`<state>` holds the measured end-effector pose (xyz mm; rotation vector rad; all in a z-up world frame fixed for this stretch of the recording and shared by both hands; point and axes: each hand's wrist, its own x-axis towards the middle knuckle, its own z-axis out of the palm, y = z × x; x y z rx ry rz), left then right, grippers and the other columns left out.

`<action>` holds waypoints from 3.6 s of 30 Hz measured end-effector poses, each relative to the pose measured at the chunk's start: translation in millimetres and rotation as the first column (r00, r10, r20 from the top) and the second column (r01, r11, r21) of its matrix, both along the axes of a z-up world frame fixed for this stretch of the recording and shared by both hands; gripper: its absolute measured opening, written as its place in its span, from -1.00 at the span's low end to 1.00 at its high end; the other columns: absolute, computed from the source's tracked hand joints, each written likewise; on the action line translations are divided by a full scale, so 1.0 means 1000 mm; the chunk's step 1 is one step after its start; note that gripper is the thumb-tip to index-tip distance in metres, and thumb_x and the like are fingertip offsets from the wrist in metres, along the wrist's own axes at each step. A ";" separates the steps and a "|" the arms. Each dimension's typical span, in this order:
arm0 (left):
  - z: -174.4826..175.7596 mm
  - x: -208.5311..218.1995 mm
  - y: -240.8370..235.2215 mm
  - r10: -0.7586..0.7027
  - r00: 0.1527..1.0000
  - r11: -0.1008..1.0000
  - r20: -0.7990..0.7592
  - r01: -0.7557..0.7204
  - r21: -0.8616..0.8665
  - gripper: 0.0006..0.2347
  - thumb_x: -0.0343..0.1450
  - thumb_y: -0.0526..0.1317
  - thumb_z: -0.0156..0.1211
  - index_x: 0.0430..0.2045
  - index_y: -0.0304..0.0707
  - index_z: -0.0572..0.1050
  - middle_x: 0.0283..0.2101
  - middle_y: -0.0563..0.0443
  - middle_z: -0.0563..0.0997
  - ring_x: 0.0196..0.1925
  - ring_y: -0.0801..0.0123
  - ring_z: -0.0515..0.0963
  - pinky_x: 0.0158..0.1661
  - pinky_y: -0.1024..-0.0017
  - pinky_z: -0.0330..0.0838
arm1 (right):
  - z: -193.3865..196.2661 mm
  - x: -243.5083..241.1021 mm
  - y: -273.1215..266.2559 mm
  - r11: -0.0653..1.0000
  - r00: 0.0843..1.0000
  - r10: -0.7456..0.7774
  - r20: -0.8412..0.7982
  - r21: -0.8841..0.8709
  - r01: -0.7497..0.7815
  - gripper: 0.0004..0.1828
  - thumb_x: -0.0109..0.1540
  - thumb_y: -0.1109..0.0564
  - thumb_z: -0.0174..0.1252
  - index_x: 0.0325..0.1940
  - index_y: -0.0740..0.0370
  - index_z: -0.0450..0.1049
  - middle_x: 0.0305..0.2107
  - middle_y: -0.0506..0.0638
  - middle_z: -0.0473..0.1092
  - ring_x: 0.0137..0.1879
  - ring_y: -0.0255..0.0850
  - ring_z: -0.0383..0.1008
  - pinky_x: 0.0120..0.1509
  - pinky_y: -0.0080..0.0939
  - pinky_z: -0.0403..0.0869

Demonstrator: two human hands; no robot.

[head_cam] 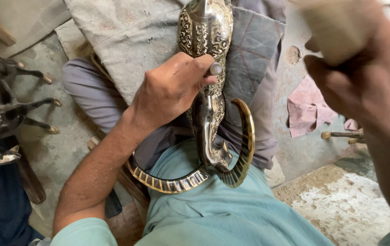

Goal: The person uses a hammer and chisel to engrave intricate patterns onto a metal goat head sculpture. They hold the sculpture steady with one hand while striking the chisel with the other to create detailed designs.

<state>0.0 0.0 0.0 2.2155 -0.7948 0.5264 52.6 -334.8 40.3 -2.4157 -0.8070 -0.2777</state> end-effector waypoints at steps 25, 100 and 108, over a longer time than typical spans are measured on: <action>0.003 0.006 0.004 -0.052 0.998 0.998 -0.019 0.053 0.044 -0.73 0.54 -0.27 0.39 0.07 -0.19 0.45 -0.28 0.01 0.53 -0.30 0.36 0.61 -0.33 0.40 0.56 | 0.024 -0.001 0.019 0.922 0.818 0.099 0.566 -0.361 0.139 -0.72 0.17 0.28 0.44 -0.07 0.19 0.56 -0.35 0.08 0.45 -0.20 -0.01 0.46 -0.15 0.05 0.47; 0.004 0.009 0.010 -0.056 0.998 0.997 0.017 0.055 0.057 -0.70 0.56 -0.30 0.42 0.13 -0.15 0.45 -0.24 0.00 0.53 -0.28 0.32 0.61 -0.29 0.38 0.56 | 0.023 -0.014 -0.001 0.962 0.981 0.074 0.178 -0.272 -0.023 -0.74 0.39 0.51 0.13 0.14 0.44 0.35 -0.23 0.21 0.45 -0.21 -0.08 0.55 -0.20 -0.21 0.51; 0.003 0.013 0.012 -0.074 0.997 0.991 0.014 0.072 0.113 -0.70 0.54 -0.33 0.40 0.11 -0.17 0.44 -0.23 0.01 0.51 -0.28 0.30 0.61 -0.30 0.37 0.55 | 0.027 -0.012 0.009 0.991 0.990 0.108 0.095 0.067 -0.114 -0.65 0.33 0.55 0.12 0.18 0.45 0.32 -0.06 0.22 0.41 -0.01 -0.11 0.52 0.02 -0.21 0.52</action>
